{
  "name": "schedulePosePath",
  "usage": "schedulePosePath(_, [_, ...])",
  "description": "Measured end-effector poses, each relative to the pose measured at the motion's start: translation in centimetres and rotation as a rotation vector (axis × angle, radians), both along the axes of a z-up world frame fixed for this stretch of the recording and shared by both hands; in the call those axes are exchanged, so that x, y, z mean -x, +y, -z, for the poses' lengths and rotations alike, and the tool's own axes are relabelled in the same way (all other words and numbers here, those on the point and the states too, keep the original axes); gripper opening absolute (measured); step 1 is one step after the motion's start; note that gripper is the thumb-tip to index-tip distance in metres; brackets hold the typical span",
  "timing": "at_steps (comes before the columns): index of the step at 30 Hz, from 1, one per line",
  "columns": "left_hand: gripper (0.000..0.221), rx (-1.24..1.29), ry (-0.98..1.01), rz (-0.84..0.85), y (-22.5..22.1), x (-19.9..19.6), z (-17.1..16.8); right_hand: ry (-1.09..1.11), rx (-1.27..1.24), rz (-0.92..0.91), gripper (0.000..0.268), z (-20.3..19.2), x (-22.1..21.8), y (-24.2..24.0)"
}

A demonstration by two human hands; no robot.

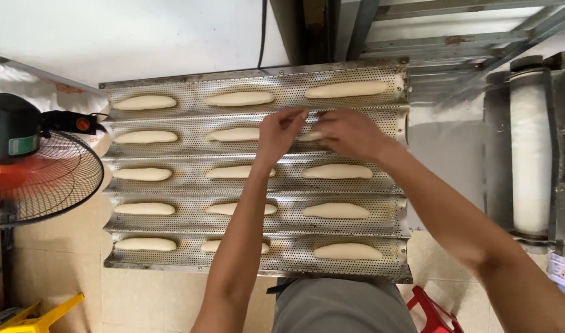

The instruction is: Placing pieces of shaped bread dough onto metal baking trays in a bakery.

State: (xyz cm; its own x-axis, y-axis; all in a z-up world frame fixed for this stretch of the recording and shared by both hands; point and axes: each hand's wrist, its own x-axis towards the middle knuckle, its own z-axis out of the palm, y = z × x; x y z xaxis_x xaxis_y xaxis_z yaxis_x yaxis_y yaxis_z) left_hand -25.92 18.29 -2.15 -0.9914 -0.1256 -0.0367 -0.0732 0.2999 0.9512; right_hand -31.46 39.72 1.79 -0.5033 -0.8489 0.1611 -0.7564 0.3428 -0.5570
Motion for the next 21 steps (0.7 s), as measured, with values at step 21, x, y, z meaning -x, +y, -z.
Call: schedulePosePath(21, [0.045, -0.387, -0.216, 0.185, 4.6, 1.8, -4.2, -0.659, 0.319, 0.373, 0.041, 1.8, 0.6, 8.4])
